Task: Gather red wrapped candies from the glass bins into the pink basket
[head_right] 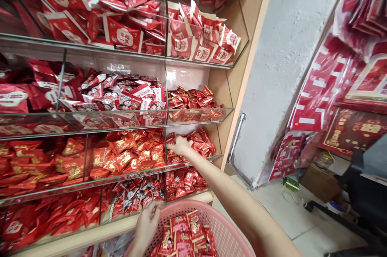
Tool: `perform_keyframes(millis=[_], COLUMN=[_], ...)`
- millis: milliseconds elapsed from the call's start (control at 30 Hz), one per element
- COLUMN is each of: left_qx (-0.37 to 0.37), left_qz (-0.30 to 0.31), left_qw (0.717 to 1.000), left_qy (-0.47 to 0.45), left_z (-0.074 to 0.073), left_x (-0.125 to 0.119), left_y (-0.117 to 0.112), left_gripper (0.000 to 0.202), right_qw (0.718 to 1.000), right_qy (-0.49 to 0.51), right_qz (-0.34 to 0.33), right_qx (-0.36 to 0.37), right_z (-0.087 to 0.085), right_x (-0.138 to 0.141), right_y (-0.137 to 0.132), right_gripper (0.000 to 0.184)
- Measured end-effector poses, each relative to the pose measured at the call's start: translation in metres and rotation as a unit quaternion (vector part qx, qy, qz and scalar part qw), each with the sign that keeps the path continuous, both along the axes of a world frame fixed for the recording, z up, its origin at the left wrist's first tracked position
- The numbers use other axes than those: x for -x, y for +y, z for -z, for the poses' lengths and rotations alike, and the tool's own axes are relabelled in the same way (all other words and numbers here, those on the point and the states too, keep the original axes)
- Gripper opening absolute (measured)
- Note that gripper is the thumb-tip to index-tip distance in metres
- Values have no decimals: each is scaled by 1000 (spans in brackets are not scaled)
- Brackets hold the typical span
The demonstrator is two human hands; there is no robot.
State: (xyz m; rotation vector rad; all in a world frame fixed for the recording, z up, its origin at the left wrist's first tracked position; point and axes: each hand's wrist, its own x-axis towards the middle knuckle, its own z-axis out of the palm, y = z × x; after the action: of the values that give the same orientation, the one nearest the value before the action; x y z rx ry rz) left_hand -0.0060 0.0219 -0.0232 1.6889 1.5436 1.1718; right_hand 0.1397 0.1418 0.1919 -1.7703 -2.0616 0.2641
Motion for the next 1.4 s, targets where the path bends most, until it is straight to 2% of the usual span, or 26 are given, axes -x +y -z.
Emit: perform_keyframes(millis=[133, 267, 367, 500, 600, 667, 733, 800, 900, 933, 1000, 1067, 1100, 1133, 1267, 1333, 1400], left_qx=[-1, -9, -12, -15, -15, -17, -17, -15, -14, -15, -14, -15, -17, -20, -25, -28, -31], left_qz=[1, -1, 0, -5, -11, -12, -12, -15, -18, -17, -17, -19, -20, -20, -21, -20, -19], left_qw=[1000, 1000, 1000, 1000, 1000, 1000, 1000, 999, 999, 999, 998, 998, 998, 998, 998, 998, 998], left_qy=[4, 8, 13, 18, 18, 17, 19, 27, 45, 48, 51, 54, 55, 56, 58, 57, 56], left_z=[0, -2, -3, -3, -3, -3, -4, -4, -4, -3, -3, -2, -1, -1, -1, -3, -4], left_x=[0, -1, -1, -2, -3, -4, -4, -4, -4, -4, -4, -4, -4, -4, -4, -4, -3], left_y=[0, -1, -1, -1, -1, -2, -2, -2, -3, -3, -2, -2, -2, -2, -2, -2, -2], left_gripper=[25, 26, 25, 25, 24, 24, 25, 26, 25, 25, 25, 24, 24, 25, 25, 24, 24], right_qw=[998, 989, 969, 922, 896, 880, 847, 788, 688, 667, 650, 662, 677, 702, 841, 883, 907], right_qy=[63, 131, 219, 347, 422, 465, 526, 597, 658, 660, 649, 629, 614, 594, 466, 409, 375], right_qz=[6, 32, -13, -91, -98, -86, -73, -39, 49, 70, 95, 101, 101, 98, 50, 21, 10], right_qx=[-25, -63, -112, -148, -98, -37, 44, 148, 302, 339, 383, 396, 392, 381, 270, 227, 191], right_z=[4, -4, -11, -13, -3, 14, 41, 76, 128, 143, 164, 176, 180, 183, 194, 203, 211], right_x=[0, -5, -19, -42, -56, -64, -70, -75, -78, -78, -75, -69, -65, -60, -38, -27, -16], right_y=[3, 3, -8, -53, -103, -133, -155, -170, -181, -183, -184, -184, -183, -181, -172, -164, -157], right_gripper=[38, 40, 41, 36, 31, 30, 28, 28, 33, 34, 36, 37, 37, 37, 36, 36, 36])
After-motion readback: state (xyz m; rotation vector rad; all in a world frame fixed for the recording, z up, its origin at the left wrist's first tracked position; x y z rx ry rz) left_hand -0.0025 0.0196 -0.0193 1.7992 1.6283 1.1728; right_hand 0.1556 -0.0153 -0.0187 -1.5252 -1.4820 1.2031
